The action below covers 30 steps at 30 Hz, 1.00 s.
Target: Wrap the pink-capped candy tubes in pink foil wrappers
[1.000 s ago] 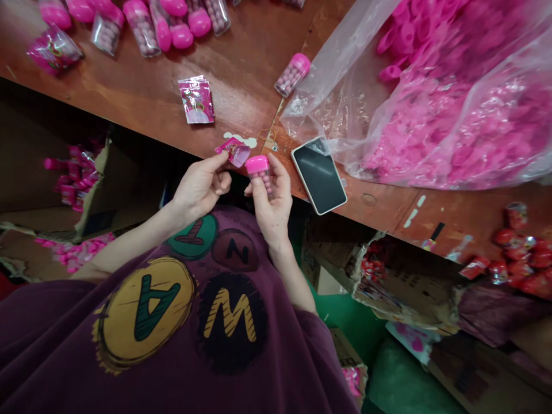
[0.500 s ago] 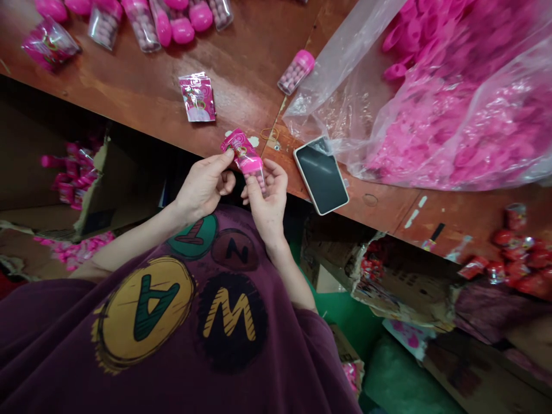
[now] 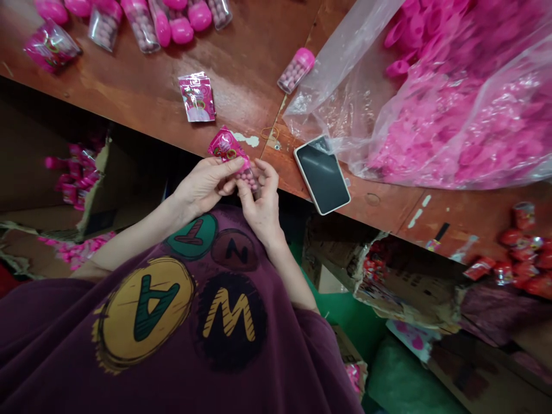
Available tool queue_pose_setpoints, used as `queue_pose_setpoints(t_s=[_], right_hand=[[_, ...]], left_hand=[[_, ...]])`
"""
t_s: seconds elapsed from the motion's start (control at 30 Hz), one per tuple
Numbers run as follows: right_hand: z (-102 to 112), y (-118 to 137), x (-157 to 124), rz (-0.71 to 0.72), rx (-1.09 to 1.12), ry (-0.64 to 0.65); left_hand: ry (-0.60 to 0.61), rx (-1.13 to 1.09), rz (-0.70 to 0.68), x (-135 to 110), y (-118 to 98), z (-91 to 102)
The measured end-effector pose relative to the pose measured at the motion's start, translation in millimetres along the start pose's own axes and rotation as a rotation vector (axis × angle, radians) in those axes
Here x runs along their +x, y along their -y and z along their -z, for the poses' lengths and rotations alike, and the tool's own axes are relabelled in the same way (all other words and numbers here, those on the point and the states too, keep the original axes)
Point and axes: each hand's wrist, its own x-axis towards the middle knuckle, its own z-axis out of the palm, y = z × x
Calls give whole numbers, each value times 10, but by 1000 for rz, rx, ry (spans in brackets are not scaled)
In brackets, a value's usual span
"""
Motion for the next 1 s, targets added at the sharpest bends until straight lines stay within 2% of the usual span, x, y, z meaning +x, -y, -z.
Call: queue_pose_setpoints(t_s=[0.13,0.33,0.43,0.53,0.73,0.8,0.87,0.93,1.0], right_hand=[[54,36,9,-107,77,164],[-12,19,92,-197,242,157],[-5,34,93,-240,265,177],[11,68,112,-234,254,164],[-49,84,241,-288,286,255],[-98,80,291,-326,288,310],[-149,90,367,-306,250,397],[-200,132,491,-187,130,462],[-265,202,671,21,-112,428]], left_hand=[[-20,15,9,-17,-27,-7],[48,45,22,-60,35,24],[112,46,46,-80,34,81],[115,-17,5,-82,54,109],[132,12,14,-115,126,129],[139,24,35,-154,63,208],[109,34,4,-200,-89,351],[2,30,-101,-240,-326,548],[-173,-2,-226,-241,-599,770]])
